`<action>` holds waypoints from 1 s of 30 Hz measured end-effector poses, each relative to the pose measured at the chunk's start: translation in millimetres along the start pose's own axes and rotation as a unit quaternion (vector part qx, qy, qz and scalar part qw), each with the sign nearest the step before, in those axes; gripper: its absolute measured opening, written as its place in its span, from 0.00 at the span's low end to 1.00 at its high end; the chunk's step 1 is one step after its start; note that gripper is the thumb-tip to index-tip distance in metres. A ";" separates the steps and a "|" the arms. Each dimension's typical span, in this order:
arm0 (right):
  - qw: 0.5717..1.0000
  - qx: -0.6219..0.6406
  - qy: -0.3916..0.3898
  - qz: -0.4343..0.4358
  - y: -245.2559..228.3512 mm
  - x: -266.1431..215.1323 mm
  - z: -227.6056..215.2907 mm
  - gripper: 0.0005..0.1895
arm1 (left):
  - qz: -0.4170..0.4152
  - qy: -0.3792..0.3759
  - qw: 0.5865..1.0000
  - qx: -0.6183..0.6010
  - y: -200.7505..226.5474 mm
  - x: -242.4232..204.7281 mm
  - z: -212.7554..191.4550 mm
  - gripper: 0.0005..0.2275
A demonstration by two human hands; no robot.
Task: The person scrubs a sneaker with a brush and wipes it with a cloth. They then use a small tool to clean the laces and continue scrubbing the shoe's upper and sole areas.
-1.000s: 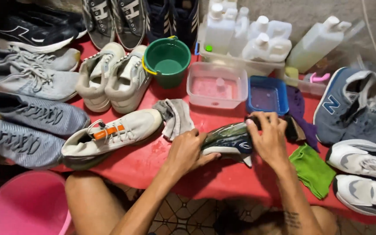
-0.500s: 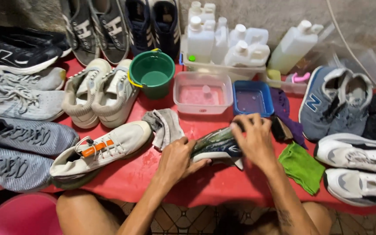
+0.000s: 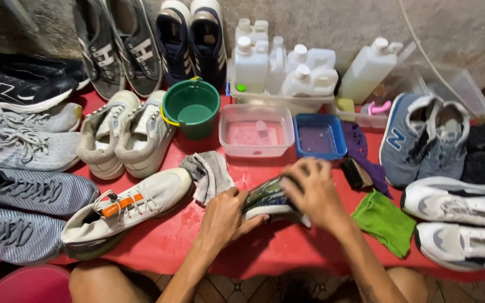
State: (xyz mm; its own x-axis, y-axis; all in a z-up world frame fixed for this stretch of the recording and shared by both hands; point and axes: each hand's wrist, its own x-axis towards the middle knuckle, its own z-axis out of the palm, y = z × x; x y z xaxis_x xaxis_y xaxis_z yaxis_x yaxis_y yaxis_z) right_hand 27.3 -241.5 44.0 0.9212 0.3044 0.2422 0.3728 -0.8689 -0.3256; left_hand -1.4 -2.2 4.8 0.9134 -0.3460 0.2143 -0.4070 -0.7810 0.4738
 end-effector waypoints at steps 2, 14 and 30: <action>0.998 -0.026 0.034 0.037 -1.2 0.5 2.3 0.15 | -0.002 0.001 1.000 0.001 0.3 -2.7 2.5 0.28; 0.999 -0.029 -0.034 -0.011 -20.8 -0.4 0.4 0.21 | 0.007 0.009 1.000 0.002 -3.3 -0.4 4.7 0.28; 0.997 0.034 0.061 0.016 11.4 -10.5 15.9 0.16 | 0.003 -0.011 1.000 0.004 0.0 0.7 -2.9 0.27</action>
State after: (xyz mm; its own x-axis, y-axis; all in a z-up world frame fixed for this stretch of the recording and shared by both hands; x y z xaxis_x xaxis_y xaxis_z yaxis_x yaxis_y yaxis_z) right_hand 23.7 -248.4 23.3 0.9140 0.2229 0.3391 0.3532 -0.8482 -0.3946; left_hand -0.8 -1.0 7.5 0.9111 -0.3612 0.1985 -0.4120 -0.7831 0.4658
